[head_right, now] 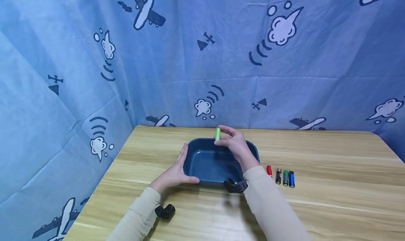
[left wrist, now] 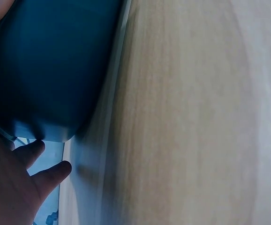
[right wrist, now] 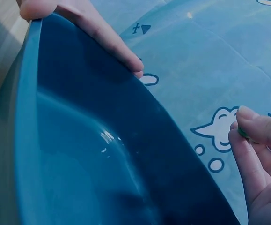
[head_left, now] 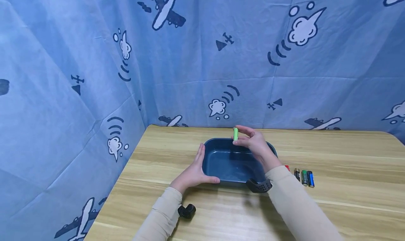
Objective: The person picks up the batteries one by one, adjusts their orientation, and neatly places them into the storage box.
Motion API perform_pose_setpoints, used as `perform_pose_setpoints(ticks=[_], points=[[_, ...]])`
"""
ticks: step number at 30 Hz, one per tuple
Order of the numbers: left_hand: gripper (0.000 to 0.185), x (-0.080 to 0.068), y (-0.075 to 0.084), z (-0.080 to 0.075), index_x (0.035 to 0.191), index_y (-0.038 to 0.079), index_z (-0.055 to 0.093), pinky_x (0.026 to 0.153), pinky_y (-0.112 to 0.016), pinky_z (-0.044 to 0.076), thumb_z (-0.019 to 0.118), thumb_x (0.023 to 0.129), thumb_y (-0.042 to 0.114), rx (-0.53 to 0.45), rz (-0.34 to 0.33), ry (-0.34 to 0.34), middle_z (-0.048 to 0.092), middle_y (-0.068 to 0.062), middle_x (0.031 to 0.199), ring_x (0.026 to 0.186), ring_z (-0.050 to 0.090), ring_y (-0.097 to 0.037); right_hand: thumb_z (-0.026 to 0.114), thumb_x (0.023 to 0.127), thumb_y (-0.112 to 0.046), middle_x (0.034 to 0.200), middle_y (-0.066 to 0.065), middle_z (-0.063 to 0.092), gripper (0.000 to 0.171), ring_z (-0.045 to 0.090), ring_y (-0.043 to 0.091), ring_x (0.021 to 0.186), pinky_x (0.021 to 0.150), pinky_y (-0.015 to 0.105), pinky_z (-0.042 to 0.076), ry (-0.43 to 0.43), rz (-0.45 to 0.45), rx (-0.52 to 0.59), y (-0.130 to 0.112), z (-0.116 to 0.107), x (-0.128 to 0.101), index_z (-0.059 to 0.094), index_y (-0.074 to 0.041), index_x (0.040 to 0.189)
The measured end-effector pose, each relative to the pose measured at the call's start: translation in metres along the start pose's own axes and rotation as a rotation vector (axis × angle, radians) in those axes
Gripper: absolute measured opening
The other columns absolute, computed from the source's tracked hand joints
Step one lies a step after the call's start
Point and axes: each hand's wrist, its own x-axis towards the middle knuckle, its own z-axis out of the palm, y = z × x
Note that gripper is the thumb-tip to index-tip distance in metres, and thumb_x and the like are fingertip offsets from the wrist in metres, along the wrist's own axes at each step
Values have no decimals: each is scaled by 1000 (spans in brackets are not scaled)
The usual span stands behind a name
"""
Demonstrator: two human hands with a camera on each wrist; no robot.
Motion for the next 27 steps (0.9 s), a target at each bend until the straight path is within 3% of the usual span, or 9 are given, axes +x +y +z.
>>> perform_pose_setpoints(ticks=[5,11,17,27], points=[[124,-1,1,-1,148,22,-12,107,-46,22,77,67,53,-4,-5,-2,-16,8,153,140,7,-24,66,81,5,137,15,43,61,58,26,108,81,22,49,-14,2,39,5,8,6,43,-6,137],[125,-1,0,-1,148,21,-12,107,-48,23,76,66,55,0,13,-3,-16,7,153,140,8,-25,68,79,5,138,15,43,66,63,12,97,77,20,50,-32,5,53,11,13,11,41,-4,138],[125,0,-2,-1,148,22,-13,107,-49,23,76,67,54,-10,15,-4,-17,8,153,140,7,-26,68,79,6,137,16,44,63,62,22,103,79,23,51,-75,-24,45,16,20,14,43,-3,137],[125,3,-7,1,147,20,-13,109,-45,19,79,67,48,-33,47,4,-17,7,153,140,4,-22,67,79,8,137,22,42,61,60,27,105,80,27,51,-112,-12,87,19,36,20,45,-3,135]])
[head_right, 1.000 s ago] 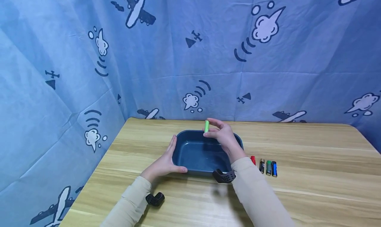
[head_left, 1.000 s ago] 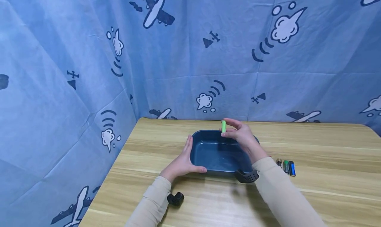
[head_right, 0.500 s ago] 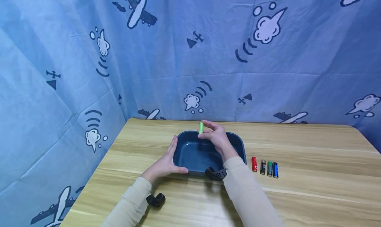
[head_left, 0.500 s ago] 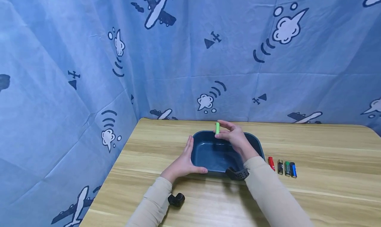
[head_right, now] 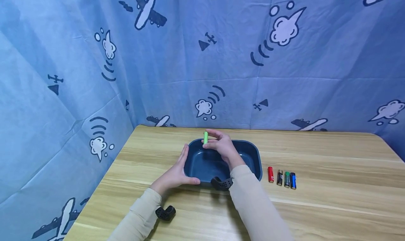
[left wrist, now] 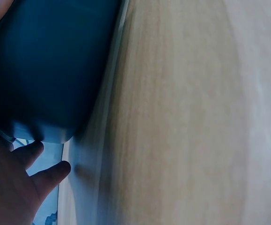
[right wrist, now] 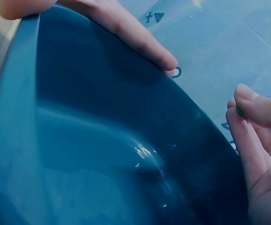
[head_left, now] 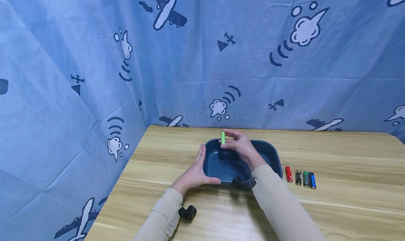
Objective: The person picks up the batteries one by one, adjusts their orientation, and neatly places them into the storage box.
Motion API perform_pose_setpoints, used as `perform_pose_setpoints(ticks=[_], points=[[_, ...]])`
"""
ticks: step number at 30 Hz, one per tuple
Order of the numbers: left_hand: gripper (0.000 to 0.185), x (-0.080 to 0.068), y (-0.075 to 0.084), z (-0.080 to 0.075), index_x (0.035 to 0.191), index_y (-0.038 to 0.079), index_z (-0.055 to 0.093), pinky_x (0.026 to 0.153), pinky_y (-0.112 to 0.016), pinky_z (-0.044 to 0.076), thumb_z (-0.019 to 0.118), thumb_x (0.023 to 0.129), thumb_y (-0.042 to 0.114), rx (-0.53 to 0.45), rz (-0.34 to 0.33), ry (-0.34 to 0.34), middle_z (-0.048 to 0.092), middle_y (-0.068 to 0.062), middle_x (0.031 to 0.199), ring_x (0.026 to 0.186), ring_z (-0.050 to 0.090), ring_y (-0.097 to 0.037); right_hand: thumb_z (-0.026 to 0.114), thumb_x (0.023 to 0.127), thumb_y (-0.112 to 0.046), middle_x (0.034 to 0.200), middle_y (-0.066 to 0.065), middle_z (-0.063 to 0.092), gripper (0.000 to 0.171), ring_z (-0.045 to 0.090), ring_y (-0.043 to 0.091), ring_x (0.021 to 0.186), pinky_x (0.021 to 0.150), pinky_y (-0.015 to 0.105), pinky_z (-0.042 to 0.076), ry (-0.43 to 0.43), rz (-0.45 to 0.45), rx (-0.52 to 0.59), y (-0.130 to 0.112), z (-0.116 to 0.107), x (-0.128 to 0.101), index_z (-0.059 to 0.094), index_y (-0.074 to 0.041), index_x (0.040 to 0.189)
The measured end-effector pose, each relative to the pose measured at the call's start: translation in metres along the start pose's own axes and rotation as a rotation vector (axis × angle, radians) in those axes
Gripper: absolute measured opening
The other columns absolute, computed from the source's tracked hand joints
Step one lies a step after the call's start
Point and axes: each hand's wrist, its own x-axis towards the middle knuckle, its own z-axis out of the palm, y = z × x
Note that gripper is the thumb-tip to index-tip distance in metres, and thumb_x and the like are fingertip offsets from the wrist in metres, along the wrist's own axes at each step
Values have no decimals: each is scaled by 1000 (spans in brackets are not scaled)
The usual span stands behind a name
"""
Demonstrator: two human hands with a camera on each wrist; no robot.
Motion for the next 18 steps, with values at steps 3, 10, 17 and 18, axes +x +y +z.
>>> perform_pose_setpoints(ticks=[3,10,17,18], points=[[125,0,0,1,147,20,-13,109,-46,19,79,67,47,-6,1,2,-17,6,153,140,4,-22,67,80,7,137,23,42,60,61,24,103,81,28,51,-17,6,0,1,2,1,45,-3,135],[124,0,2,0,147,20,-13,108,-46,20,79,68,48,-13,-15,-6,-19,9,152,140,4,-23,67,80,7,132,21,47,61,61,25,104,84,30,50,-51,33,-28,3,5,1,44,-4,135],[125,-1,2,-2,147,20,-14,108,-46,20,79,68,47,-19,-11,-9,-19,7,152,140,4,-23,68,80,3,132,15,50,62,60,25,106,87,33,48,-68,77,-90,7,6,4,45,-5,136],[125,-1,2,-1,147,20,-14,108,-46,20,79,68,46,-21,-10,-9,-19,7,152,140,4,-23,69,80,2,131,14,51,61,60,24,106,88,33,48,-64,85,-102,7,6,4,45,-6,136]])
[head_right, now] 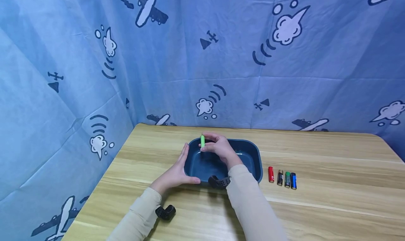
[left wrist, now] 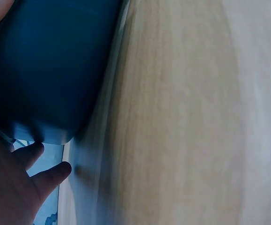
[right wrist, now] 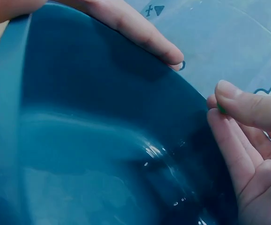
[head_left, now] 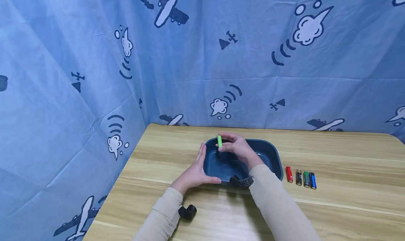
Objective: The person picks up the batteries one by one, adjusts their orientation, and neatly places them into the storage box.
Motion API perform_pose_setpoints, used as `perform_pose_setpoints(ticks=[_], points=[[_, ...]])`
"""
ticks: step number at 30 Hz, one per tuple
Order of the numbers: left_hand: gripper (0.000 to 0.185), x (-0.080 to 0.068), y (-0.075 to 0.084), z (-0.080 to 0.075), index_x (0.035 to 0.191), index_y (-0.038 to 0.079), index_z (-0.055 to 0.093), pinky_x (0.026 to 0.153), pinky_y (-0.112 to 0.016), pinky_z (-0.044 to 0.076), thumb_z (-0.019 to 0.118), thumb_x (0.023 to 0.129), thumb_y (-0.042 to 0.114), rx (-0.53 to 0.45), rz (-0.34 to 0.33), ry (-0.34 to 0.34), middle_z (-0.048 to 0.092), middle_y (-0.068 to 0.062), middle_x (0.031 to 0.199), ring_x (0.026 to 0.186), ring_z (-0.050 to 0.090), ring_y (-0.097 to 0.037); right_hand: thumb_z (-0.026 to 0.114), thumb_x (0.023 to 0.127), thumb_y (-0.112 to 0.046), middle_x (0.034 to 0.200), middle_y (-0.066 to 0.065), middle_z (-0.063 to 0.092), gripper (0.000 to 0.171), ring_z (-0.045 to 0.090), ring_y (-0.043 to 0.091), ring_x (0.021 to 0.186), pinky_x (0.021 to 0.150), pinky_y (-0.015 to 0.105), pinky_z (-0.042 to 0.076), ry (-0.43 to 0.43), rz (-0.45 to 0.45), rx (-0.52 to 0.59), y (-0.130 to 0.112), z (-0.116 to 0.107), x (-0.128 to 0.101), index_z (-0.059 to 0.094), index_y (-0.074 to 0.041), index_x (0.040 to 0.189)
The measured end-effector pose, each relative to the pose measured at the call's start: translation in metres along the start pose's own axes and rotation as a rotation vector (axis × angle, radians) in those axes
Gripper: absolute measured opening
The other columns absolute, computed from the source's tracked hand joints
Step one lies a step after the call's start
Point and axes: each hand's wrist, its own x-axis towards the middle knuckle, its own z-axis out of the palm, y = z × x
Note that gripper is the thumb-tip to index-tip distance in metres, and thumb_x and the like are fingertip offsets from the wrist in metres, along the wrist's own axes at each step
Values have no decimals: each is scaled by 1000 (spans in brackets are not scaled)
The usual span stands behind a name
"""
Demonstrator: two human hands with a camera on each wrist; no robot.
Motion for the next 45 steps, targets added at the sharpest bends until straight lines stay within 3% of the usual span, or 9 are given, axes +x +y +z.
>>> perform_pose_setpoints(ticks=[4,12,26,37,45], points=[[124,1,0,0,147,20,-14,108,-46,20,78,69,46,5,-3,-3,-19,9,152,140,4,-23,70,80,-2,128,12,54,60,61,22,104,92,37,45,-3,11,-31,2,-2,0,47,-6,135],[122,1,0,0,147,21,-14,109,-46,19,77,70,48,8,-8,-5,-19,10,152,140,4,-24,70,78,0,125,16,55,54,63,24,95,91,37,46,-137,26,-95,12,-8,2,53,-4,129],[121,1,-1,1,147,24,-16,107,-49,21,75,71,51,25,0,-10,-19,9,152,140,5,-26,82,68,-8,107,10,63,49,60,21,74,66,32,53,-39,109,-338,26,-7,4,64,-6,114],[121,0,-1,1,147,23,-15,107,-49,22,76,71,49,12,6,-3,-18,9,152,140,7,-26,82,67,-6,105,9,59,48,58,22,71,63,32,53,-124,148,-375,26,-5,5,63,-7,110],[121,0,0,1,147,23,-14,107,-48,21,75,71,50,15,5,-6,-18,10,152,140,6,-25,82,68,-7,100,8,56,46,52,22,79,60,31,51,-165,107,-432,23,-2,3,63,-7,110]])
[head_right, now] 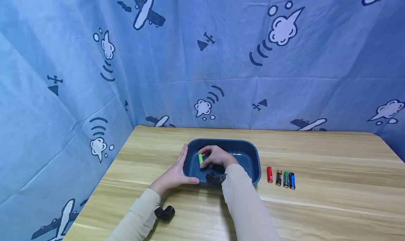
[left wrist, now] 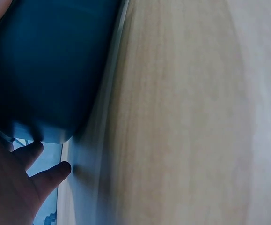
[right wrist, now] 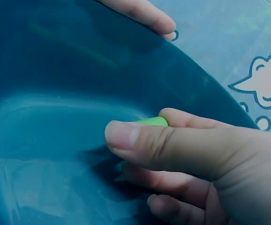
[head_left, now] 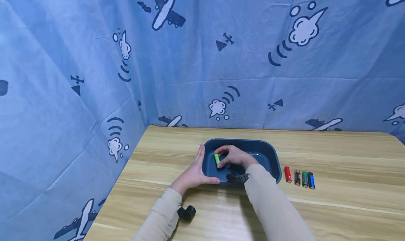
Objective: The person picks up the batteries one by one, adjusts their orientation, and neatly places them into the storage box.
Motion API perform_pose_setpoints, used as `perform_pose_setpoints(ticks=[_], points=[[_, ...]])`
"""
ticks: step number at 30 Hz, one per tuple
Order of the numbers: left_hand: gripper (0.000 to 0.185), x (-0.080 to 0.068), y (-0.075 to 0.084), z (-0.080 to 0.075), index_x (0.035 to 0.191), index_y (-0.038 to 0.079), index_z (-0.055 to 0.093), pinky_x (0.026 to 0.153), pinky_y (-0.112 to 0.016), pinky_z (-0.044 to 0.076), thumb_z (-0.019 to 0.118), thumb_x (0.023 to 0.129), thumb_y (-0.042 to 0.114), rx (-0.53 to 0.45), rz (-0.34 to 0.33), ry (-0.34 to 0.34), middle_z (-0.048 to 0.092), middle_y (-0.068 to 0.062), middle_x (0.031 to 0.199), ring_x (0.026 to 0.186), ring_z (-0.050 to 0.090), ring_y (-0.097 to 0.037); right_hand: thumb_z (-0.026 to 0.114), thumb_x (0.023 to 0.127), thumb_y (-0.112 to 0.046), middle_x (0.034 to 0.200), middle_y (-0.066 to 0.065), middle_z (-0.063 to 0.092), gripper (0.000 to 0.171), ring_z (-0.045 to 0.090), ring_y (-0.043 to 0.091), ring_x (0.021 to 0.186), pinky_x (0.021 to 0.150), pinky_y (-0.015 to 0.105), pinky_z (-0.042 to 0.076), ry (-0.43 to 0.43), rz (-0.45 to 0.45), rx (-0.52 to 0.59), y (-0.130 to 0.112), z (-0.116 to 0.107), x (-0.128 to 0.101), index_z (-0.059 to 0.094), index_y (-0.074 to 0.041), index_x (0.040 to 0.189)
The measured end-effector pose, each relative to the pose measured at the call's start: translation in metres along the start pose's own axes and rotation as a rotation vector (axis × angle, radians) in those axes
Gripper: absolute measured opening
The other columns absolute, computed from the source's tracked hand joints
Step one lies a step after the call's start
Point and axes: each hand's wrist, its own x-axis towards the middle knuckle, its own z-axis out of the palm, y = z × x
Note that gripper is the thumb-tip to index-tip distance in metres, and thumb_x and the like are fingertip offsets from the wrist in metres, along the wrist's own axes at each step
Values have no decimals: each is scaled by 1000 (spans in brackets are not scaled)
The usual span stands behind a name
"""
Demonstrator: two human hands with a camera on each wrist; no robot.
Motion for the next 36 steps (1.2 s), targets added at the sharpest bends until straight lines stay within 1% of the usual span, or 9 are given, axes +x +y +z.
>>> perform_pose_setpoints(ticks=[3,7,10,16,21,31,36], points=[[120,0,0,0,147,22,-13,108,-47,21,76,71,48,0,2,3,-17,9,152,140,6,-24,81,69,-7,89,7,57,47,52,21,72,58,30,50,-15,-13,-12,0,1,-1,62,-7,111],[120,0,-2,2,147,20,-13,108,-48,21,76,72,46,0,12,7,-17,7,153,140,6,-25,79,71,-5,71,5,59,49,54,17,55,53,28,49,-44,-15,-1,1,1,-2,56,-5,113],[120,0,-2,2,147,21,-13,107,-48,22,76,72,47,3,9,8,-17,8,152,140,6,-25,77,73,-3,65,5,61,47,55,15,48,50,27,48,-62,-2,12,0,1,-3,53,-4,114],[120,0,-2,1,147,22,-13,107,-50,22,75,71,50,12,4,11,-17,8,153,140,6,-26,73,76,-1,67,7,64,43,58,16,48,47,25,45,-69,31,28,-3,3,-3,51,-4,113],[119,0,-2,1,148,21,-12,107,-49,22,75,71,50,9,4,10,-17,7,153,140,6,-26,71,77,1,68,7,64,41,58,16,48,47,26,45,-64,35,22,-3,4,-3,50,-5,112],[118,0,-1,1,148,22,-11,107,-48,22,75,72,50,0,-8,7,-16,11,152,140,6,-23,70,79,1,69,7,65,40,58,17,50,48,26,45,-58,25,11,-4,5,-4,49,-7,113],[118,1,-1,0,148,22,-11,107,-49,22,75,72,50,1,-6,5,-16,10,152,140,6,-24,69,79,1,69,7,66,40,59,17,49,47,26,44,-56,29,18,-4,5,-4,50,-7,113]])
